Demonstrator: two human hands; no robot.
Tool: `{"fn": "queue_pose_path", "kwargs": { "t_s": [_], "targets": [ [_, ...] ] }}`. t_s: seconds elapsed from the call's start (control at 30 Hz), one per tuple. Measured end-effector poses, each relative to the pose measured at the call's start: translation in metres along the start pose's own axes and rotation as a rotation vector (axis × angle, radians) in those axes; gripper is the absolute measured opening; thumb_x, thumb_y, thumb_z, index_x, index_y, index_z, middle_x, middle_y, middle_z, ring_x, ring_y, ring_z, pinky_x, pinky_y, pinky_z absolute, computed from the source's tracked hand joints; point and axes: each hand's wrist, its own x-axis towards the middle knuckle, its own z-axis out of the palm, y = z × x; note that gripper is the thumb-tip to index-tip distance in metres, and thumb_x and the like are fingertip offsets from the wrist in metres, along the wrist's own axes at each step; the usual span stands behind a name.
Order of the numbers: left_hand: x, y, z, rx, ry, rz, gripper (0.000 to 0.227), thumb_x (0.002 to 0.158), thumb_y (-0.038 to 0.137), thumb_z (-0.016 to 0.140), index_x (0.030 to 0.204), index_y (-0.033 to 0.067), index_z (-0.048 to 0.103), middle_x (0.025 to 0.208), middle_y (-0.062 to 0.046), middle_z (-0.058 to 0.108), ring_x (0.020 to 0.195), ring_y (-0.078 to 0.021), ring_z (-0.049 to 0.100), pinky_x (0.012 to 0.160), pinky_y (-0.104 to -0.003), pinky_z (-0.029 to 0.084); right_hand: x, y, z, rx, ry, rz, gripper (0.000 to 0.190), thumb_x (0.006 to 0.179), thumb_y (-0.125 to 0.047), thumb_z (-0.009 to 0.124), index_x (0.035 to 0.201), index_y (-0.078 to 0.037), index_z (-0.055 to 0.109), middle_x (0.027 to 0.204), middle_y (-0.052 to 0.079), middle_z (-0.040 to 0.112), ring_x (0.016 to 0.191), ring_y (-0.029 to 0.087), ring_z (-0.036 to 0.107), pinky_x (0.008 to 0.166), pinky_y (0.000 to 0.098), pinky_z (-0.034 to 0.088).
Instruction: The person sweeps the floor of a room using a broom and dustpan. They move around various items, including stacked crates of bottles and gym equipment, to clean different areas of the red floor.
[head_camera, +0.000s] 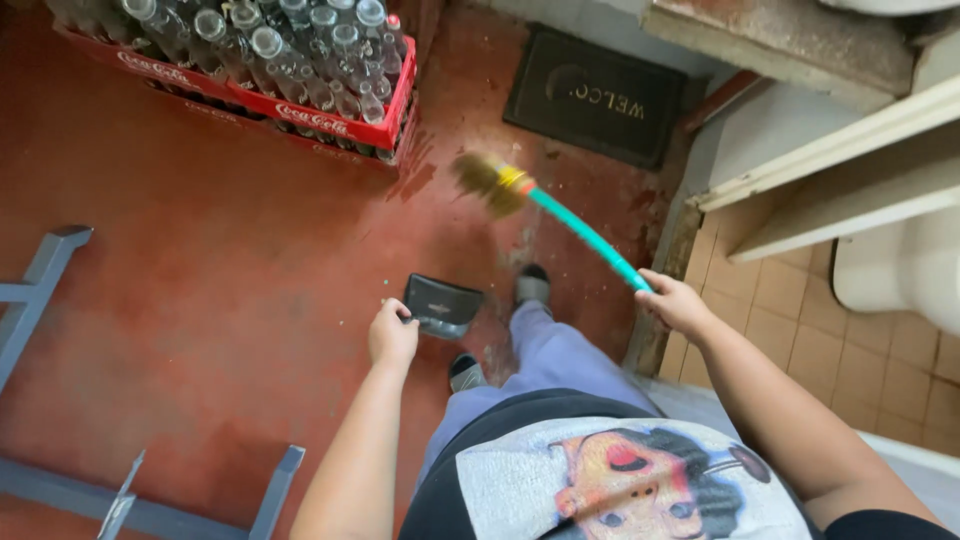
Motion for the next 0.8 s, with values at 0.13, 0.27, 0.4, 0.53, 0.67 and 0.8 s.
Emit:
{"fn": "queue_pose_path", "kwargs": {
  "t_s": [0.13,0.27,0.4,0.53,0.67,0.8],
  "targets": [
    [0.005,0.043,-0.024,-0.014,0.017,-0.005,0.018,0.086,0.022,0.076,0.096,0.0207,0.061,0.111,-0.009,0.072,0.116,-0.0320,0.068,0.099,-0.043,0.054,0.069,-0.002,-0.007,-0.411,0.141,-0.010,0.053,0.091,-0.043,0.067,0.143,-0.032,0.061,0.105,0.016,0.075,0.101,0.037,0.071,0.086,0.0528,0.057],
    [0.034,0.073,-0.033,0.034,0.055,0.031,0.018,0.086,0.023,0.076,0.099,0.0216,0.064,0.122,-0.010,0.071,0.119,-0.0358,0.066,0.099,-0.047,0.054,0.192,0.003,0.006,-0.248,0.322,0.125,0.040,0.088,-0.035,0.068,0.124,-0.023,0.059,0.089,0.011,0.064,0.079,0.031,0.064,0.067,0.0442,0.054],
    [0.061,0.114,-0.041,0.049,0.021,-0.078,0.017,0.087,0.023,0.073,0.101,0.0239,0.063,0.144,0.000,0.063,0.127,-0.0324,0.062,0.103,-0.046,0.052,0.300,0.027,0.054,-0.330,0.253,0.230,0.027,0.085,-0.032,0.069,0.110,-0.023,0.073,0.072,0.008,0.069,0.072,0.029,0.075,0.058,0.0433,0.060],
    [0.092,0.149,-0.030,0.065,-0.013,-0.128,0.017,0.089,0.022,0.072,0.102,0.0230,0.062,0.148,0.000,0.060,0.128,-0.0326,0.061,0.105,-0.047,0.052,0.281,-0.019,0.072,-0.429,-0.158,0.231,0.032,0.090,-0.028,0.071,0.122,-0.030,0.070,0.070,0.003,0.070,0.056,0.024,0.071,0.051,0.0341,0.060],
    [0.138,0.164,-0.010,0.078,-0.011,-0.160,0.020,0.089,0.023,0.071,0.106,0.0251,0.060,0.149,0.001,0.058,0.129,-0.0310,0.060,0.106,-0.046,0.051,0.234,-0.151,0.014,-0.671,-0.514,0.033,0.052,0.092,-0.028,0.069,0.143,-0.027,0.059,0.100,0.014,0.071,0.094,0.031,0.067,0.079,0.0431,0.055],
    [0.166,0.180,-0.007,0.092,-0.017,-0.180,0.018,0.090,0.024,0.070,0.104,0.0269,0.060,0.145,0.002,0.061,0.127,-0.0300,0.062,0.105,-0.045,0.051,0.174,-0.286,-0.074,-0.929,-0.431,-0.123,0.044,0.095,-0.032,0.062,0.139,-0.024,0.063,0.118,0.021,0.074,0.113,0.043,0.068,0.097,0.0538,0.055]
  ]
}}
